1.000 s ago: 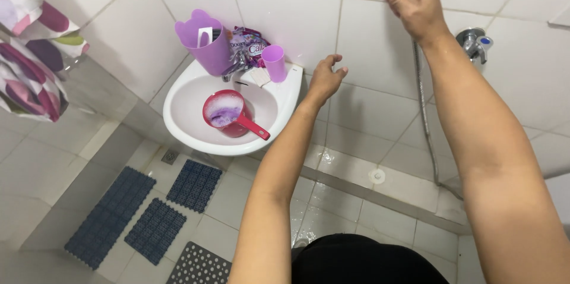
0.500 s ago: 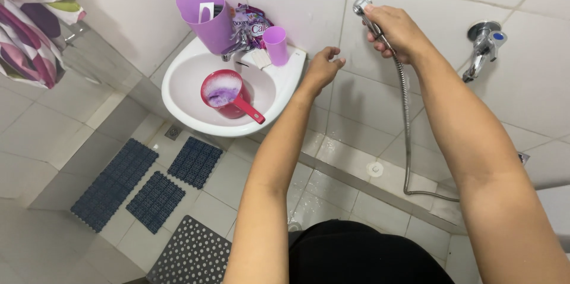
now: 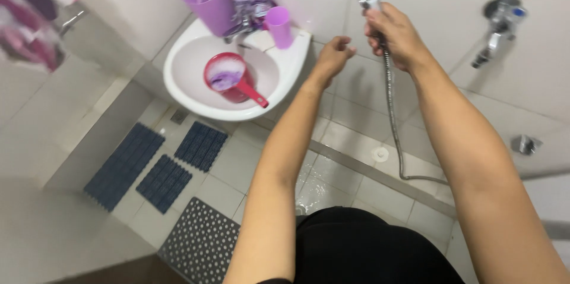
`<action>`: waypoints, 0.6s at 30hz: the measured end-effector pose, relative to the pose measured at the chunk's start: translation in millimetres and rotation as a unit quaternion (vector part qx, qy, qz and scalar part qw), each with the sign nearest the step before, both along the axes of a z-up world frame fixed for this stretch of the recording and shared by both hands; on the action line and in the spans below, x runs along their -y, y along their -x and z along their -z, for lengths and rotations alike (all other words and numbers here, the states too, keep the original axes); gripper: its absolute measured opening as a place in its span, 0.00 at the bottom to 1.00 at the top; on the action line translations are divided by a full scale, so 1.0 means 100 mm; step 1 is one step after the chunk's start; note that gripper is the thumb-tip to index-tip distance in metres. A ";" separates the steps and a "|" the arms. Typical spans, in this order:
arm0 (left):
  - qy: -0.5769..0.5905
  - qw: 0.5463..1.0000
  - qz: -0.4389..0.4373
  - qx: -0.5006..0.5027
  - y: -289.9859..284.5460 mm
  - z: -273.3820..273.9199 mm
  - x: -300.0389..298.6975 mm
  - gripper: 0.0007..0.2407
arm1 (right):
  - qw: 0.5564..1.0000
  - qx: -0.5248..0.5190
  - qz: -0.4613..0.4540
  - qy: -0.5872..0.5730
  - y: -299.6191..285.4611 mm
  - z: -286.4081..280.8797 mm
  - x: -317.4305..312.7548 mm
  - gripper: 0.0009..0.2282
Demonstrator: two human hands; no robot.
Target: Cleaning various items like a plastic container and a brush using water and a cloth in a bathroom sink.
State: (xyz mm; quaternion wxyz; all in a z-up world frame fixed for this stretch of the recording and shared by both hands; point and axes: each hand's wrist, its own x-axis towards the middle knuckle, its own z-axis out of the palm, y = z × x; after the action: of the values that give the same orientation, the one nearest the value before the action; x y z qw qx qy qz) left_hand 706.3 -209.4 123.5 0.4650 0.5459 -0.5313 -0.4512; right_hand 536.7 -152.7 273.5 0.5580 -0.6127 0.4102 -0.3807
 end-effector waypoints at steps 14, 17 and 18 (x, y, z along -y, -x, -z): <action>0.021 0.992 -0.073 -0.103 -0.18 0.05 -0.31 0.18 | 0.970 0.189 -0.101 0.113 -0.23 0.29 -0.39 0.23; 0.006 0.980 -0.092 -0.175 -0.21 -0.19 -0.56 0.17 | 0.965 0.180 -0.136 0.131 -0.27 0.29 -0.46 0.24; 0.006 0.980 -0.095 -0.174 -0.23 -0.21 -0.62 0.17 | 0.965 0.182 -0.139 0.130 -0.29 0.33 -0.45 0.24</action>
State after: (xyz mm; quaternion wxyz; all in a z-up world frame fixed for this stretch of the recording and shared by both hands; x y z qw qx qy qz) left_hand 729.6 -147.2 144.9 0.5945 0.5042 -0.3902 -0.4900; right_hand 566.2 -107.8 240.5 0.5860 -0.6517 0.1597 -0.4544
